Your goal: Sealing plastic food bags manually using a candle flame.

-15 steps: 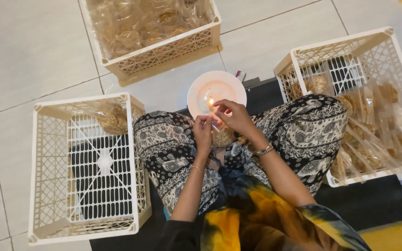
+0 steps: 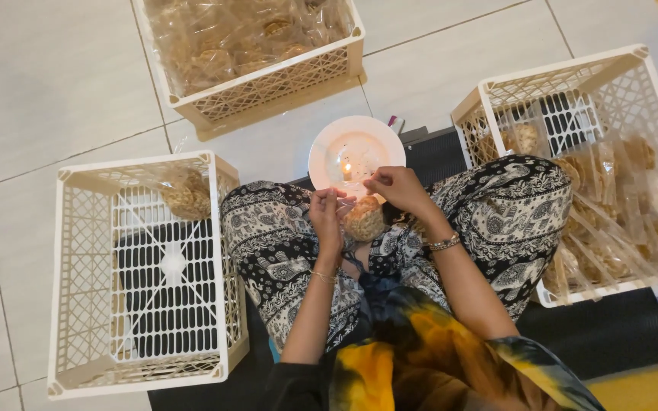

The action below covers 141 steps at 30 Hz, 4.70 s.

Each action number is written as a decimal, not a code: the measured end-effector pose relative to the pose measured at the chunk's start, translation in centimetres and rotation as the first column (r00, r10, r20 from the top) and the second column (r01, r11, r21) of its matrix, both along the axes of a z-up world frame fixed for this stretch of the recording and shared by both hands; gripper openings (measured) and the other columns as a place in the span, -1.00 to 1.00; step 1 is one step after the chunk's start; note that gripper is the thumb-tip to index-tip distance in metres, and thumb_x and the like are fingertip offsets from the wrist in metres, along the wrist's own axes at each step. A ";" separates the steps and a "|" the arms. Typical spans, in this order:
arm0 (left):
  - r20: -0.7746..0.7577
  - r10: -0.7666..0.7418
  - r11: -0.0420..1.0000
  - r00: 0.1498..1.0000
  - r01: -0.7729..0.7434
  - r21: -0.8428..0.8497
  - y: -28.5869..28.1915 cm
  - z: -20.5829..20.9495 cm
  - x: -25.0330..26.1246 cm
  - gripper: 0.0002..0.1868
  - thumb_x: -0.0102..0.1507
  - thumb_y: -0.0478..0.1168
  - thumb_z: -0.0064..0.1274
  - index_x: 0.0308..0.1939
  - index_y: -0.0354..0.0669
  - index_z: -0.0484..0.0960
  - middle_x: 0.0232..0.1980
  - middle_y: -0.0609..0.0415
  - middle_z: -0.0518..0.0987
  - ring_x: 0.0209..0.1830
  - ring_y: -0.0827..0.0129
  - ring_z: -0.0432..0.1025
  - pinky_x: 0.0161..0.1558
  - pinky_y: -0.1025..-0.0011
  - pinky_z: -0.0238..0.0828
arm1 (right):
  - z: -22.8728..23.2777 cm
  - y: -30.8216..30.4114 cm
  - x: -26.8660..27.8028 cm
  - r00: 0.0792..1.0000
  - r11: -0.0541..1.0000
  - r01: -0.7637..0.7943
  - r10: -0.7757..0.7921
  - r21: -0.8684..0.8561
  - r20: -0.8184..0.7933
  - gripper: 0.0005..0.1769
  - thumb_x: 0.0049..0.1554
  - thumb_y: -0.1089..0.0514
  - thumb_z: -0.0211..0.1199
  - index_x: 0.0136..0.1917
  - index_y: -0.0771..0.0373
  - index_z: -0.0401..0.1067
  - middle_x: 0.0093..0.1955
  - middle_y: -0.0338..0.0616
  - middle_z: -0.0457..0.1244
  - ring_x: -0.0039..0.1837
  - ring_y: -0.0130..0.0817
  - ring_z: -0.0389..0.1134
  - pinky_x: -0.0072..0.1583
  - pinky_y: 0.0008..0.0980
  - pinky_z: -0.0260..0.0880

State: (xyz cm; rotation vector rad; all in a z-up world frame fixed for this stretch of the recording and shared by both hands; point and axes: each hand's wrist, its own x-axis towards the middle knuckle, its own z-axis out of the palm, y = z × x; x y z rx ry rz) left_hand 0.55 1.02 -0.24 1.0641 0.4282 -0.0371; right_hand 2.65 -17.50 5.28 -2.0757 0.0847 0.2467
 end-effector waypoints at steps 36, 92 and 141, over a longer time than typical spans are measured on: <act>-0.133 0.162 0.984 0.978 -0.151 0.090 0.4 -1.2 1.3 -0.81 0.40 -0.15 0.02 -0.17 -0.18 0.42 -0.27 -0.04 0.57 -0.31 0.07 0.65 -0.29 0.25 0.68 | -3.0 2.5 1.5 0.907 0.915 0.357 -0.291 0.188 -0.305 -0.76 0.14 0.09 0.19 -0.27 0.23 0.53 -0.40 -0.02 0.39 -0.31 -0.26 0.50 -0.22 -0.37 0.56; -0.171 0.179 0.980 0.969 -0.161 0.114 0.0 -1.1 2.2 -0.80 0.40 -0.17 0.01 -0.12 -0.24 0.41 -0.26 -0.10 0.55 -0.36 0.01 0.63 -0.27 0.14 0.69 | -2.9 3.1 2.1 0.898 0.912 0.388 -0.342 0.132 -0.276 -0.73 0.13 0.06 0.22 -0.29 0.27 0.53 -0.43 -0.02 0.36 -0.32 -0.28 0.48 -0.21 -0.43 0.52; -0.058 0.386 0.913 0.921 -0.372 0.165 0.4 -0.5 -0.6 -0.82 0.42 -0.21 -0.03 -0.11 -0.29 0.40 -0.25 -0.16 0.55 -0.42 0.06 0.61 -0.39 0.20 0.70 | -5.1 4.6 2.0 0.899 0.880 0.318 -0.162 0.353 -0.406 -0.66 0.20 -0.07 0.20 -0.26 0.19 0.50 -0.35 -0.12 0.34 -0.19 -0.35 0.43 -0.13 -0.45 0.52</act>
